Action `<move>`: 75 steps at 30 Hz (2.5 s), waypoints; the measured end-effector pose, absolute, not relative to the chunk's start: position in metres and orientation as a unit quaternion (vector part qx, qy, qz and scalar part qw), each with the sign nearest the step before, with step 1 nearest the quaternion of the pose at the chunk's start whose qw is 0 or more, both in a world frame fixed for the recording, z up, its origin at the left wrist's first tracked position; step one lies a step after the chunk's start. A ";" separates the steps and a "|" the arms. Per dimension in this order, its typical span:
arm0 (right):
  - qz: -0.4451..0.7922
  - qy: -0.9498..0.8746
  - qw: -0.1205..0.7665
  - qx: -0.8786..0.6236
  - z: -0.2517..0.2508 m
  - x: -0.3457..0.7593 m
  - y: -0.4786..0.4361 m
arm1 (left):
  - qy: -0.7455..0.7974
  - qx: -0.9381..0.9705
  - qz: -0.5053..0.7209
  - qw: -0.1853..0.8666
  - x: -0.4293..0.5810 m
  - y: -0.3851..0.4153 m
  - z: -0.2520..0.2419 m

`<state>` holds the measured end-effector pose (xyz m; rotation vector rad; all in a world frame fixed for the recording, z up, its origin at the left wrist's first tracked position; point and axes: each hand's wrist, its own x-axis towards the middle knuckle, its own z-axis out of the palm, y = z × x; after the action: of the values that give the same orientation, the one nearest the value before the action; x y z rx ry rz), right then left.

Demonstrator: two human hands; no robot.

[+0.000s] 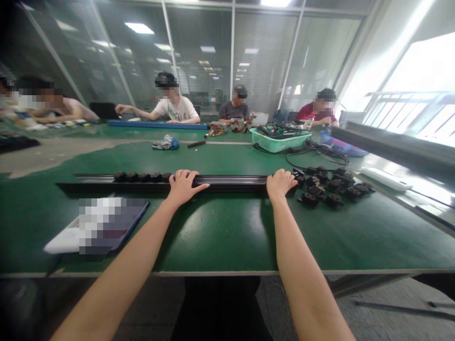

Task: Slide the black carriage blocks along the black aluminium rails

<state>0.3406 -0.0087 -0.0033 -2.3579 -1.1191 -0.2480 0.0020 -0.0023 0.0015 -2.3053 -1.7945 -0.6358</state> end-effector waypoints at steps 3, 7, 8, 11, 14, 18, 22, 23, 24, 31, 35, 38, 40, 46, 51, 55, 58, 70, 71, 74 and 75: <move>-0.091 -0.413 0.259 -0.869 -0.003 0.341 -0.008 | -0.599 -0.768 -0.214 0.071 0.002 -0.002 0.002; -0.084 -0.408 0.256 -0.872 -0.002 0.343 -0.008 | -0.597 -0.770 -0.214 0.071 0.001 0.000 0.001; -0.083 -0.405 0.256 -0.874 -0.002 0.344 -0.008 | -0.596 -0.771 -0.215 0.071 0.001 0.000 0.001; -0.085 -0.403 0.258 -0.874 -0.002 0.347 -0.009 | -0.593 -0.772 -0.217 0.073 0.001 0.000 0.000; -0.084 -0.406 0.254 -0.874 -0.001 0.350 -0.009 | -0.593 -0.772 -0.218 0.075 0.001 0.000 0.000; -0.070 -0.418 0.226 -0.877 0.004 0.353 -0.006 | -0.591 -0.772 -0.221 0.077 0.001 0.001 -0.001; -0.059 -0.444 0.182 -0.875 0.012 0.360 -0.003 | -0.590 -0.772 -0.227 0.074 0.000 0.001 -0.002; -0.058 -0.453 0.171 -0.873 0.013 0.363 -0.002 | -0.590 -0.772 -0.227 0.072 0.000 0.002 -0.002; -0.060 -0.464 0.160 -0.869 0.014 0.365 -0.003 | -0.590 -0.771 -0.227 0.071 0.000 0.002 -0.002; -0.091 -0.517 0.176 -0.833 0.001 0.380 -0.009 | -0.590 -0.772 -0.225 0.070 0.000 0.001 -0.002; -0.106 -0.516 0.238 -0.816 -0.011 0.383 -0.013 | -0.590 -0.773 -0.223 0.072 0.000 0.000 -0.001; -0.108 -0.509 0.273 -0.809 -0.014 0.387 -0.015 | -0.592 -0.772 -0.220 0.074 0.000 -0.001 0.000; -0.104 -0.504 0.283 -0.809 -0.015 0.390 -0.016 | -0.593 -0.772 -0.219 0.072 0.000 -0.001 0.000; -0.101 -0.502 0.287 -0.810 -0.015 0.394 -0.016 | -0.595 -0.771 -0.218 0.066 0.001 -0.002 0.001; -0.090 -0.496 0.289 -0.814 -0.016 0.395 -0.014 | -0.595 -0.772 -0.214 0.066 0.001 -0.002 0.002; -0.083 -0.488 0.296 -0.817 -0.018 0.398 -0.013 | -0.594 -0.772 -0.214 0.070 0.001 -0.003 0.003; -0.085 -0.478 0.304 -0.820 -0.019 0.402 -0.013 | -0.595 -0.772 -0.211 0.068 0.002 -0.003 0.004; -0.093 -0.460 0.283 -0.837 -0.018 0.406 -0.013 | -0.595 -0.772 -0.215 0.066 0.001 -0.002 0.003; -0.093 -0.458 0.283 -0.837 -0.018 0.406 -0.014 | -0.595 -0.772 -0.214 0.066 0.001 -0.002 0.003; -0.092 -0.455 0.283 -0.839 -0.018 0.406 -0.015 | -0.592 -0.774 -0.216 0.068 0.001 -0.001 0.002; -0.092 -0.455 0.283 -0.839 -0.017 0.406 -0.015 | -0.591 -0.774 -0.218 0.068 0.001 -0.001 0.001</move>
<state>0.4062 -0.0151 -0.0171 -2.2466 -1.2184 -0.2462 0.0009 -0.0009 0.0015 -2.3312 -1.7798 -0.6556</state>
